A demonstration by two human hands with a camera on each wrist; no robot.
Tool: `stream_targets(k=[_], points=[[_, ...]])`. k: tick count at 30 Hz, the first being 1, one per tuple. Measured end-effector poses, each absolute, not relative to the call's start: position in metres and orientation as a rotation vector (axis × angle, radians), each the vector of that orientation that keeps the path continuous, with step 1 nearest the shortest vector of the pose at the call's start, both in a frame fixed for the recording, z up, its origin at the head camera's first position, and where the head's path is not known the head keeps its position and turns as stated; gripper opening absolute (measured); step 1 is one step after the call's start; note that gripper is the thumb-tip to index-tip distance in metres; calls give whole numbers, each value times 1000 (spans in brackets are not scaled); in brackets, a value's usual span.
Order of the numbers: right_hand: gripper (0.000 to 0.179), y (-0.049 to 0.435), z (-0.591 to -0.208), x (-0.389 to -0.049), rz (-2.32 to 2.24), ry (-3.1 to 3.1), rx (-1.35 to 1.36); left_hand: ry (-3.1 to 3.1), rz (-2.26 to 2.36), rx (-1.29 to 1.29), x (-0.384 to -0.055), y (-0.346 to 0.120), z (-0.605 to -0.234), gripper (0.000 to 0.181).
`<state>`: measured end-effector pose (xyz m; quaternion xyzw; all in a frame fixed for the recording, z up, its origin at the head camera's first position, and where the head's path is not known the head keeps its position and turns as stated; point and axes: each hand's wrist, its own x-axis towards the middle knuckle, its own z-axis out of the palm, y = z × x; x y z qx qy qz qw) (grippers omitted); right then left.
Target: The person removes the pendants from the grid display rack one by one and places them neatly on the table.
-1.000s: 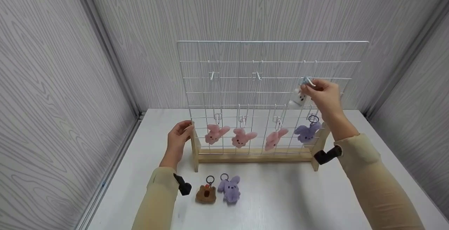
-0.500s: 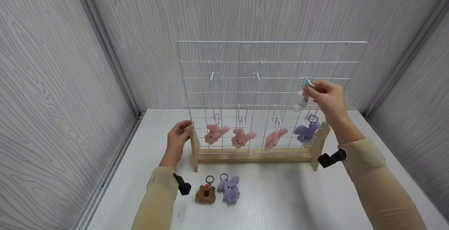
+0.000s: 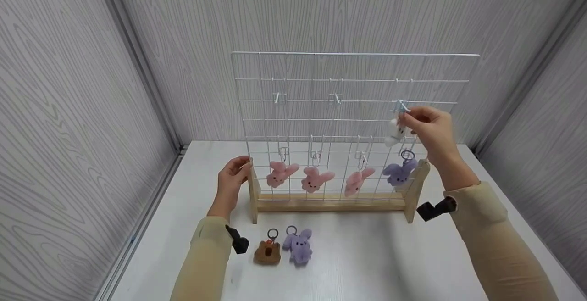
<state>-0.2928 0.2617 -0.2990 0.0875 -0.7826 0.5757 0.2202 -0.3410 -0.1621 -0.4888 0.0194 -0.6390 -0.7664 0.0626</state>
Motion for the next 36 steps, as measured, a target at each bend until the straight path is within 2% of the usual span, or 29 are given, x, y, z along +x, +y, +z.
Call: stream_targets(k=[10,20,30,36], points=[[19,256,-293,-282,1675,-2086,282,-1965,-2309,78,-339,-162,-491,38],[15,253,-289,-275,1769,-2032,319,-1937,-2323,81,-339,-161,-488,34],[18,256,-287,-263,1771,-2068,328,-1911,-2336,28,-337,-161,-485,36],[8,255,-283,-257,1820,-2039,364,-1922,-2342,50,-339,-161,-484,38]])
